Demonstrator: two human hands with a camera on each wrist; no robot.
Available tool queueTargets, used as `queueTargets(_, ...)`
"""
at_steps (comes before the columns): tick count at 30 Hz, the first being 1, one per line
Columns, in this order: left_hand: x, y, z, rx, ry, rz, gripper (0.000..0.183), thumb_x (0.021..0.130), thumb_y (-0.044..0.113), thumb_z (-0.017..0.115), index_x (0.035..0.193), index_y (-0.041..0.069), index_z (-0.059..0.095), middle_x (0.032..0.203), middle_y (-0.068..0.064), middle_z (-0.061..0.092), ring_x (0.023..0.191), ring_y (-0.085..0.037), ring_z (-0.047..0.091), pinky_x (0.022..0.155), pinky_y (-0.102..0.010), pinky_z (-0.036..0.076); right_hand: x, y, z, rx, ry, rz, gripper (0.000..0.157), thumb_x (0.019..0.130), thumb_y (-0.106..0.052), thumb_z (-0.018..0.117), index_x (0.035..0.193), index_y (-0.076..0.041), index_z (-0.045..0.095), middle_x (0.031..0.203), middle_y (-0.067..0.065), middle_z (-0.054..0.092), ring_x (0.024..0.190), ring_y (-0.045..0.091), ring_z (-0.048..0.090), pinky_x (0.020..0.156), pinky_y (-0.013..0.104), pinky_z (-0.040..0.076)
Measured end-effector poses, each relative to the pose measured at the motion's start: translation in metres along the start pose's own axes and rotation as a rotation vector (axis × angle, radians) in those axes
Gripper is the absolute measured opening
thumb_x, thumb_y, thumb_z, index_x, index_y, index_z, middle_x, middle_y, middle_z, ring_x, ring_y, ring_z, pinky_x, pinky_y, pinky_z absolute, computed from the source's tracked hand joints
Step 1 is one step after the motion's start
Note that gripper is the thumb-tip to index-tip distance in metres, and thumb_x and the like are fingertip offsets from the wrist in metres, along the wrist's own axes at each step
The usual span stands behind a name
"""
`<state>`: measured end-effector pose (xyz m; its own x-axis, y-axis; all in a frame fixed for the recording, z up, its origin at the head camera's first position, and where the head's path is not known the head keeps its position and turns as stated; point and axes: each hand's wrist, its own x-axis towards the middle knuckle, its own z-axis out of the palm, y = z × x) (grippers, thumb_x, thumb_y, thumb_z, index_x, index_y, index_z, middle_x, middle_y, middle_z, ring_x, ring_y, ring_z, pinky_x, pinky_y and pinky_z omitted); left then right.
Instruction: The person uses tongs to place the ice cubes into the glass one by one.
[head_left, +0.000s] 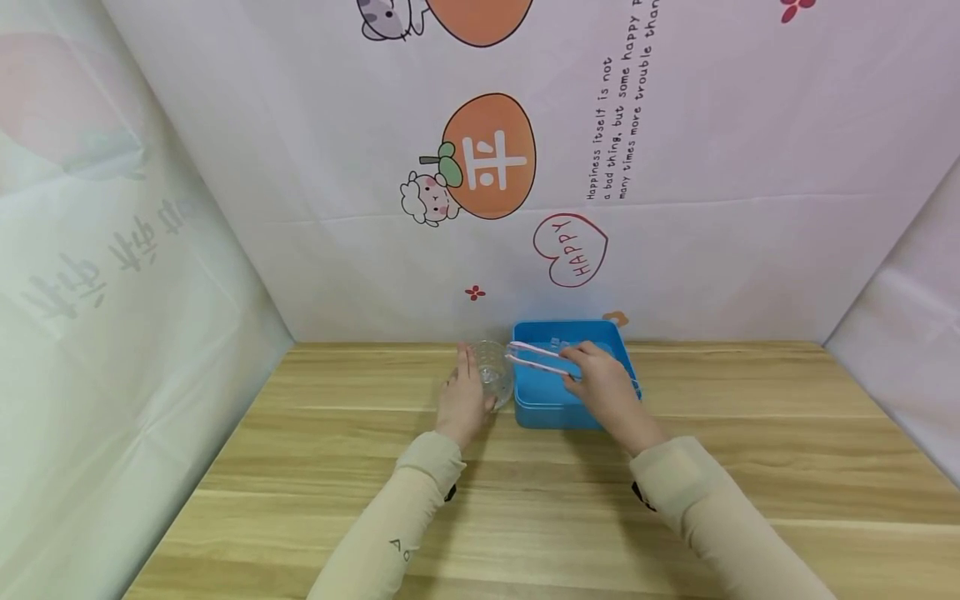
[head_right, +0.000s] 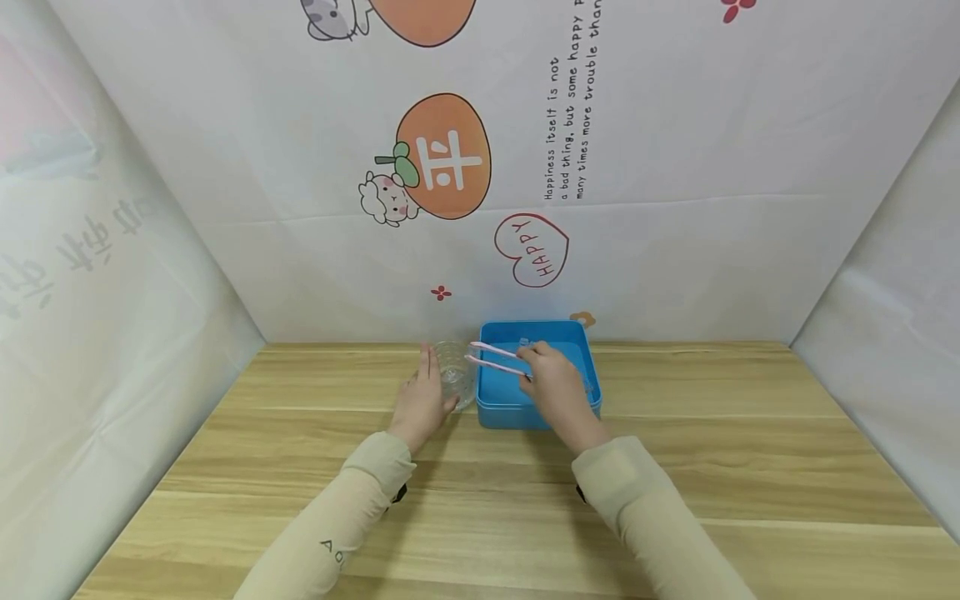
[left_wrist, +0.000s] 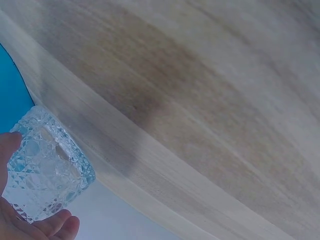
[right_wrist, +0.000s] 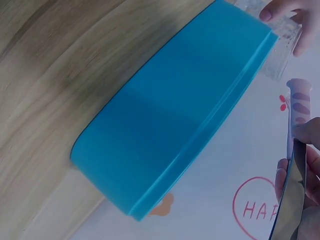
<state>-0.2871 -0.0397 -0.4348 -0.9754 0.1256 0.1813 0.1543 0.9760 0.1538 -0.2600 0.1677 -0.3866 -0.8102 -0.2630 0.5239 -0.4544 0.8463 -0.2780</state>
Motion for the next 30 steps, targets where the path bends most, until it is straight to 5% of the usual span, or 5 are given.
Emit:
queueTargets(9, 0.0, -0.001, 0.0, -0.008, -0.01, -0.008, 0.092, 0.088, 0.038, 0.067, 0.151, -0.004, 0.014, 0.161, -0.017, 0.011, 0.123, -0.027, 0.055, 0.095, -0.039, 0.051, 0.002, -0.008, 0.006, 0.002, -0.021, -0.063, 0.028, 0.075, -0.006, 0.078, 0.102, 0.0, 0.071, 0.098, 0.013, 0.068, 0.087, 0.026, 0.067, 0.073, 0.037, 0.058)
queueTargets(30, 0.001, -0.001, 0.0, -0.018, -0.008, -0.007, 0.093, 0.087, 0.038, 0.068, 0.151, -0.004, 0.014, 0.161, -0.016, 0.01, 0.124, -0.026, 0.054, 0.095, -0.039, 0.05, 0.004, -0.01, 0.013, -0.001, -0.047, -0.064, 0.032, 0.075, -0.007, 0.079, 0.105, 0.0, 0.071, 0.098, 0.013, 0.067, 0.085, 0.025, 0.066, 0.071, 0.036, 0.058)
